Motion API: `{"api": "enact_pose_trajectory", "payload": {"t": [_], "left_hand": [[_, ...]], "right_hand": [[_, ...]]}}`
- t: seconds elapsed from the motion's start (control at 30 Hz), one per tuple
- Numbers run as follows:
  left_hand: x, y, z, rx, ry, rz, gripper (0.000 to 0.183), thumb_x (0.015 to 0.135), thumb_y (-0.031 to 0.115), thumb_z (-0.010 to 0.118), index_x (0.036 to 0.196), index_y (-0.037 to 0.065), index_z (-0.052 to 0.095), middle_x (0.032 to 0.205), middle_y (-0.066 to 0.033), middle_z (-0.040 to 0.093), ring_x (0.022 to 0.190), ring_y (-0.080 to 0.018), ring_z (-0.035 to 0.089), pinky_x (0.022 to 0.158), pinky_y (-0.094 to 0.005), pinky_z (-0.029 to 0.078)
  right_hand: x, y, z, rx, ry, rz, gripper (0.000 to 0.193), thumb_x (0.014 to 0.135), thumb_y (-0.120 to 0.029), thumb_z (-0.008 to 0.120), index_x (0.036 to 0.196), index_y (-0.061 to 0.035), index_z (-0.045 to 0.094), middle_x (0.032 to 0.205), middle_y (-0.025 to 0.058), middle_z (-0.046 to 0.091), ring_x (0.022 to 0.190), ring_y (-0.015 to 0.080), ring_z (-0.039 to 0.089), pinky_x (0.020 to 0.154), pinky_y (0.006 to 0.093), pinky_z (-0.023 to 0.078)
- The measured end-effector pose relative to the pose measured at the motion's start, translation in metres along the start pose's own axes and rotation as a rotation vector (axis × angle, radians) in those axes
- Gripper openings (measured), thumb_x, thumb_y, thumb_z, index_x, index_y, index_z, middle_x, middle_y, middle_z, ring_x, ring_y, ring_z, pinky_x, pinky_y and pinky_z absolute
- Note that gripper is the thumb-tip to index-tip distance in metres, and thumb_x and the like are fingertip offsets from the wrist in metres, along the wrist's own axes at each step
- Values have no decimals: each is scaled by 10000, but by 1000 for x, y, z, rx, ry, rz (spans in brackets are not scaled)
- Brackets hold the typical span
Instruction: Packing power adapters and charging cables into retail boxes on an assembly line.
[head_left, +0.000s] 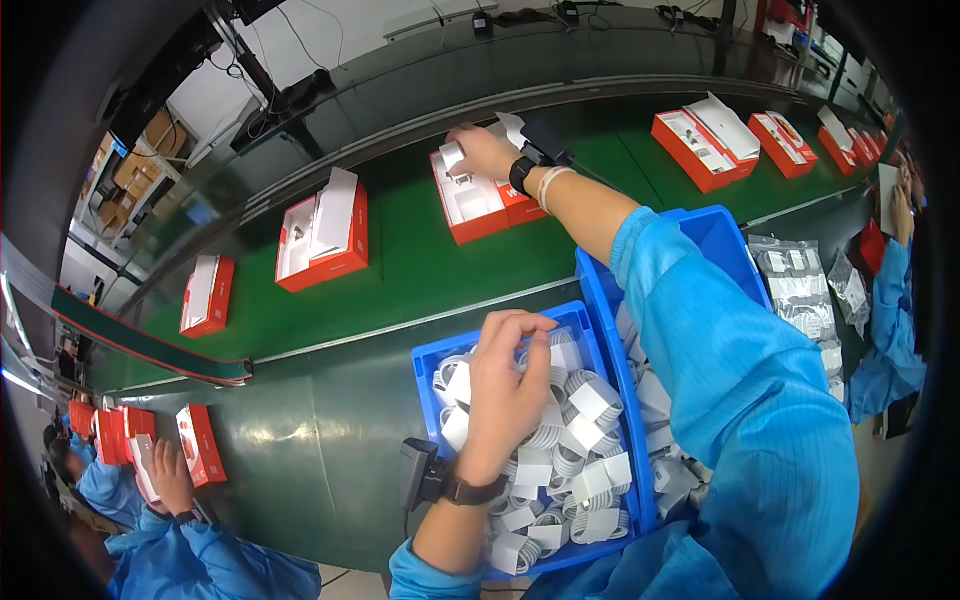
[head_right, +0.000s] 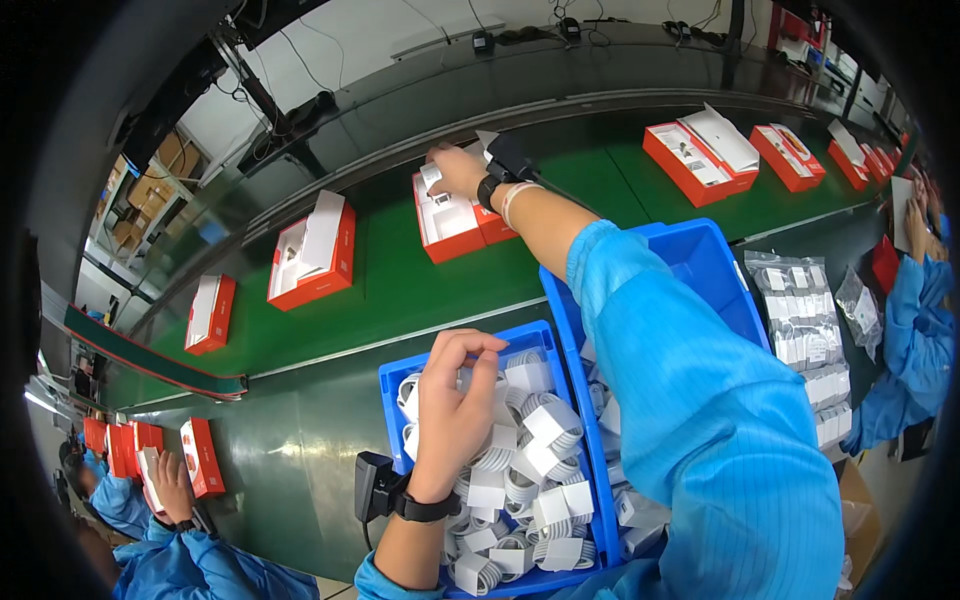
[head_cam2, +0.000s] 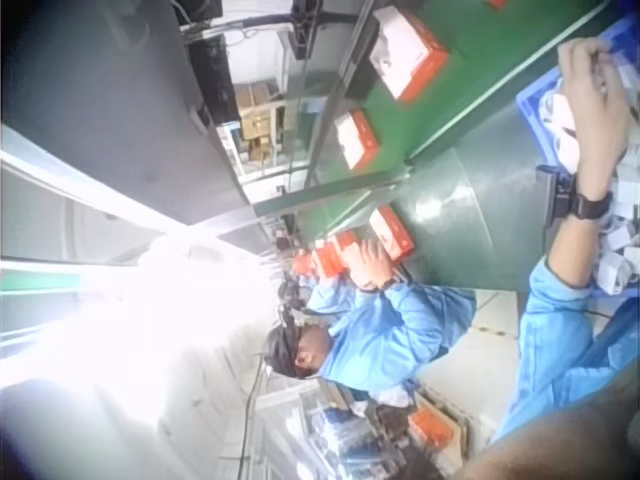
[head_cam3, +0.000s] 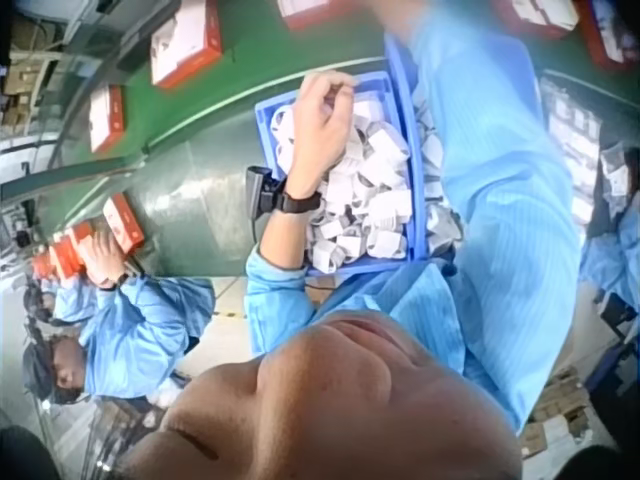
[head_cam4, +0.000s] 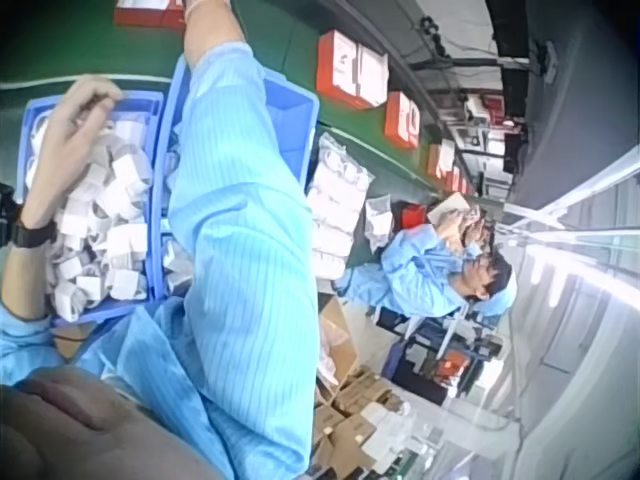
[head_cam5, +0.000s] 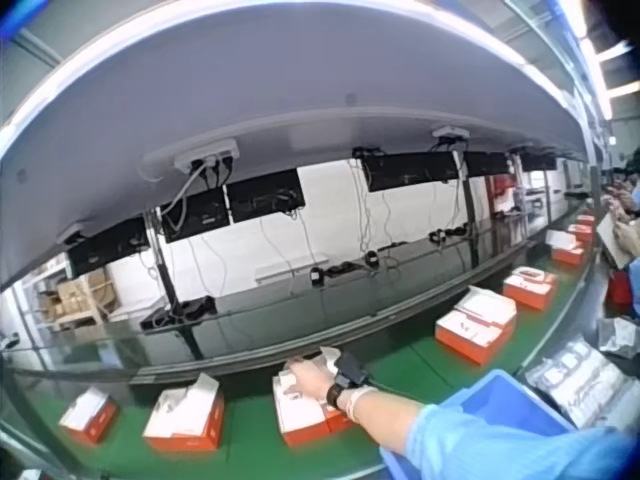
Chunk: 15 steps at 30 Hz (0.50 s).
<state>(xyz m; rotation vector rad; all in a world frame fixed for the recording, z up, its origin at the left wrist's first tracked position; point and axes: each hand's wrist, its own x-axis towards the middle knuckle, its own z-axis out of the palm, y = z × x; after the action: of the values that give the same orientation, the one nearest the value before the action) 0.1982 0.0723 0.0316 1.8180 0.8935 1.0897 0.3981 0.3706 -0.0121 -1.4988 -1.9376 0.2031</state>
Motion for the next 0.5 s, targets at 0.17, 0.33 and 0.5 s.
{"api": "enact_pose_trajectory", "payload": {"t": [0.17,0.33,0.5], "left_hand": [[-3,2,-2,-9,4,13,103,898,-15,566,973,-14,637,971,-81,604,839,-160,566,777,-270,462],[-4,5,0,33,1,20,110,892,13,568,975,2,640,972,-138,615,851,-266,614,776,-333,495],[-3,-9,-2,-89,58,-26,91,917,29,569,975,6,635,948,-109,621,847,-194,592,778,-297,478]], "right_hand": [[-4,0,14,-427,25,-73,459,687,-294,810,1053,-44,689,1115,140,611,1096,312,571,947,422,476],[-10,0,9,-669,-20,-70,267,713,-295,760,844,-62,745,985,129,647,1036,319,577,888,450,469],[-21,-72,-45,-298,3,-267,187,814,-172,597,896,-84,740,909,155,697,887,339,664,791,432,526]]}}
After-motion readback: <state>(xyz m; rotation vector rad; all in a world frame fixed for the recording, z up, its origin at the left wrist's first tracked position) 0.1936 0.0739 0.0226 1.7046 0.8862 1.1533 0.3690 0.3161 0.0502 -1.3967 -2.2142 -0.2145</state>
